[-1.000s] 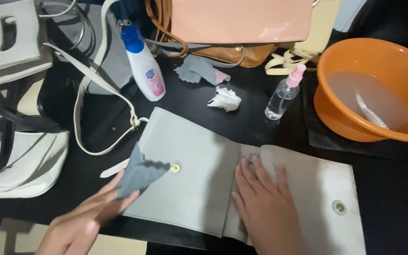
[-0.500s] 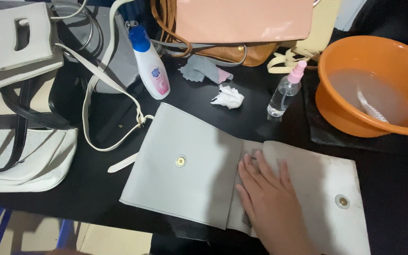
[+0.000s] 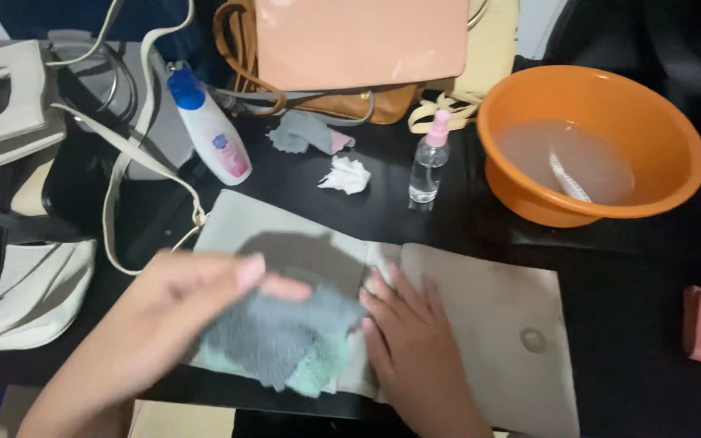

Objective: Cleaning a grey leather bag using a cloth, water, and cleaning spray.

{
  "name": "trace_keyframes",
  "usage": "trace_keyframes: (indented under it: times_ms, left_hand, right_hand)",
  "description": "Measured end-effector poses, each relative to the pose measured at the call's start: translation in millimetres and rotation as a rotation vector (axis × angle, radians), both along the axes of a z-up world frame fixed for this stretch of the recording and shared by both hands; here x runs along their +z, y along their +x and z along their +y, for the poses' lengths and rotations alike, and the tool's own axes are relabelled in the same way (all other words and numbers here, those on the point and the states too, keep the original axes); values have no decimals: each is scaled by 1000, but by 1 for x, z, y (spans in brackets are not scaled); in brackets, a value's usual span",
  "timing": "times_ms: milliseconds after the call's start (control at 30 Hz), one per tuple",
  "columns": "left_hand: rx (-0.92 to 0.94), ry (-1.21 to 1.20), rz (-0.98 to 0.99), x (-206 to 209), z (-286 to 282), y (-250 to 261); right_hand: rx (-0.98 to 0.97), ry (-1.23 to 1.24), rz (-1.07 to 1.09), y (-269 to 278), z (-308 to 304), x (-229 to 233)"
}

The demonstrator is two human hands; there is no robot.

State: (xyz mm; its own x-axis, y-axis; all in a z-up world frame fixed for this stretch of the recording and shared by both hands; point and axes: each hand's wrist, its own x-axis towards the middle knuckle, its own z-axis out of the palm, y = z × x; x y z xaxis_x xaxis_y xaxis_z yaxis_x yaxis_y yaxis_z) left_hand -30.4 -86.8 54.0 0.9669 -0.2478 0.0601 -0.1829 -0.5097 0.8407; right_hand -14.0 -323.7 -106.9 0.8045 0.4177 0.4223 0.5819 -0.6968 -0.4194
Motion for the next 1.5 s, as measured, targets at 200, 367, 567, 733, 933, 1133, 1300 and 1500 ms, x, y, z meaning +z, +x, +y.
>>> trace_keyframes:
  times_ms: [200, 367, 567, 733, 933, 1133, 1300, 1500]
  left_hand:
    - [303, -511, 515, 22, -54, 47]
    - [310, 64, 365, 33, -76, 80]
    - [19, 147, -122, 2, -36, 154]
    - [92, 401, -290, -3, -20, 182]
    - [68, 409, -461, -32, 8, 211]
    - [18, 520, -201, -32, 7, 215]
    - [-35, 366, 24, -22, -1, 206]
    - [50, 288, 277, -24, 6, 215]
  right_hand:
    - [54, -47, -30, -1, -7, -1]
    - [88, 174, -67, -6, -10, 7]
    - [102, 241, -81, -8, -11, 10]
    - [91, 262, -126, -8, -10, 8]
    - [86, 256, -134, -7, -9, 6]
    - [81, 245, -128, -5, -9, 1]
    - [60, 223, -128, -5, -7, -3]
    - [58, 213, -111, -5, -7, -4]
